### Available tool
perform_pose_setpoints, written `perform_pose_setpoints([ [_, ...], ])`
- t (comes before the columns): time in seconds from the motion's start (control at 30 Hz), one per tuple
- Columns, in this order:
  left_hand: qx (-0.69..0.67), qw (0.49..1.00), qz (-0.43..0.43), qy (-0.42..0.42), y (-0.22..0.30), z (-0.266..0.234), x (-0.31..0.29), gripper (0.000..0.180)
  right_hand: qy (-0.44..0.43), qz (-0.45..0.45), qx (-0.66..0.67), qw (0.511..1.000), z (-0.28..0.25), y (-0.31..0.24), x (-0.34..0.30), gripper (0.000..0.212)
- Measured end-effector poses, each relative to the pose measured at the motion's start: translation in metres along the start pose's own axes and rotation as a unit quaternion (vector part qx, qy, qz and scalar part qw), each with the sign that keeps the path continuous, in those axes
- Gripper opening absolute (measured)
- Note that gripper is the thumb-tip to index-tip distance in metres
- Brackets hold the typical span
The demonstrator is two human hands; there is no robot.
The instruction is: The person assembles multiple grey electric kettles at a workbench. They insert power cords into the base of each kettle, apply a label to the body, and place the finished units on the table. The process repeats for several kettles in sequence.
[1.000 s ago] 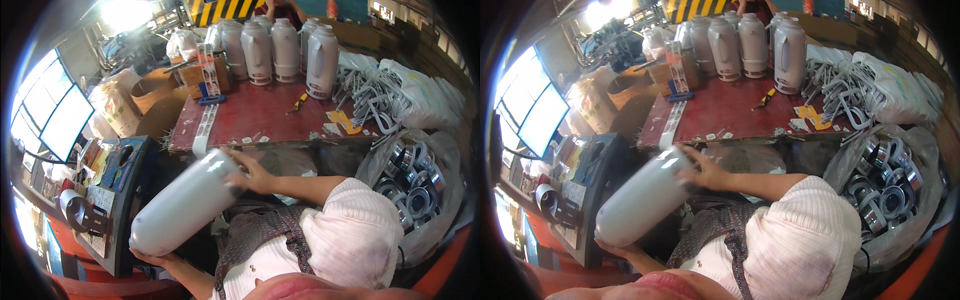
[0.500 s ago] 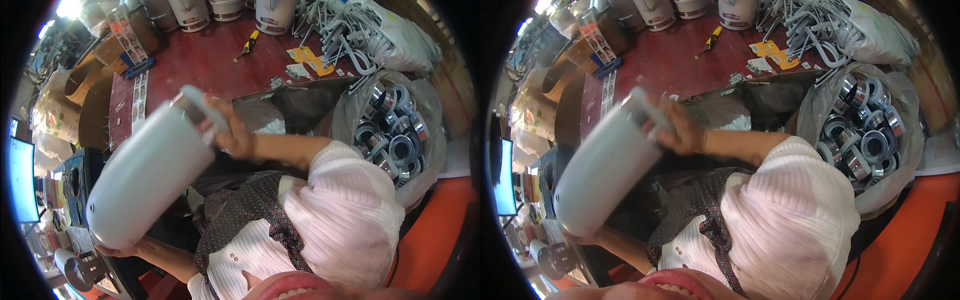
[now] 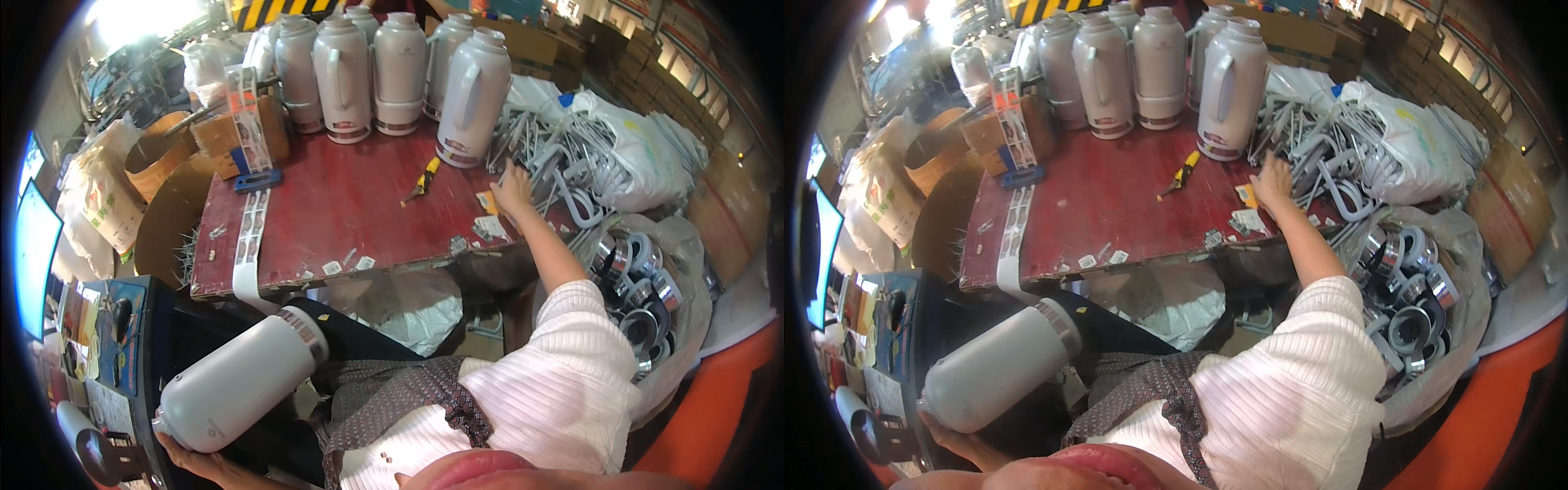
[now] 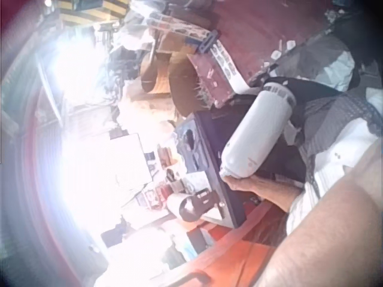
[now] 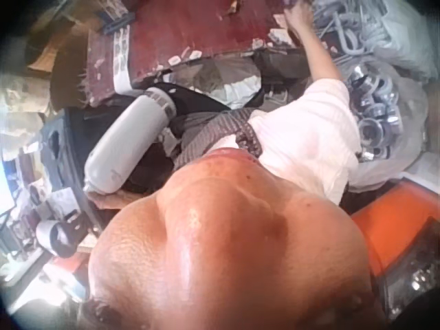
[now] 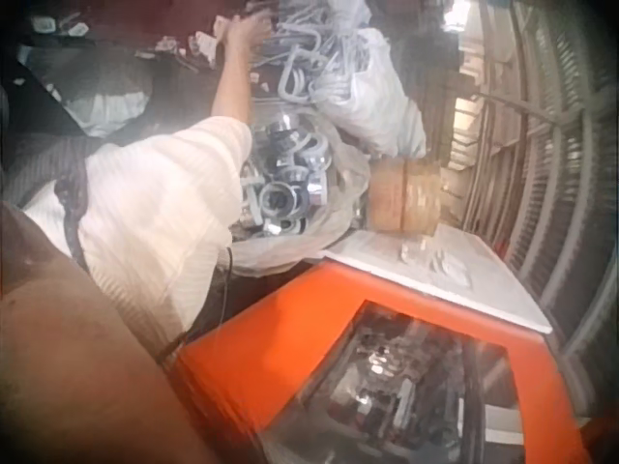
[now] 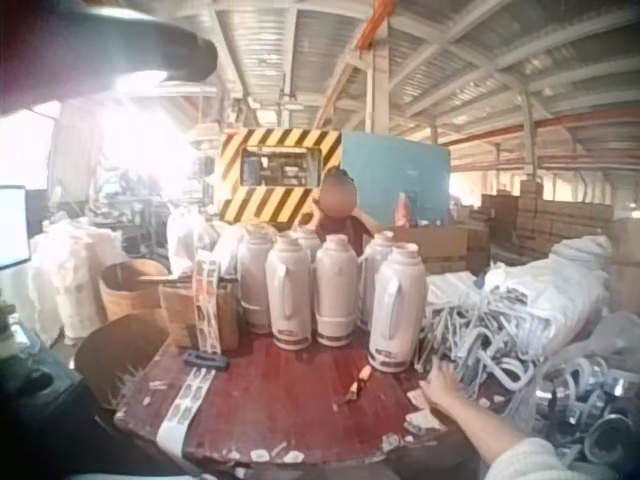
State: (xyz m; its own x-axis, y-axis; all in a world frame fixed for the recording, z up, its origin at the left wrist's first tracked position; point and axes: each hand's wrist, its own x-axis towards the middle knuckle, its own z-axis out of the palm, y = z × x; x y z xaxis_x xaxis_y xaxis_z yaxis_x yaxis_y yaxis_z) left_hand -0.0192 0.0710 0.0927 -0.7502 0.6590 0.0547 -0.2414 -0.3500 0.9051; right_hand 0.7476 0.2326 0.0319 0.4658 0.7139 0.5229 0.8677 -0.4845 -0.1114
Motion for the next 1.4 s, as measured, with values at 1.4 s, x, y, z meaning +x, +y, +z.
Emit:
perform_pose_setpoints([
  [1.4,0.448,0.792,0.385,-0.154,0.005,0.033,-0.125,0.044,-0.608,0.076,0.764,0.205,-0.143,-0.416,-0.298,0.058],
])
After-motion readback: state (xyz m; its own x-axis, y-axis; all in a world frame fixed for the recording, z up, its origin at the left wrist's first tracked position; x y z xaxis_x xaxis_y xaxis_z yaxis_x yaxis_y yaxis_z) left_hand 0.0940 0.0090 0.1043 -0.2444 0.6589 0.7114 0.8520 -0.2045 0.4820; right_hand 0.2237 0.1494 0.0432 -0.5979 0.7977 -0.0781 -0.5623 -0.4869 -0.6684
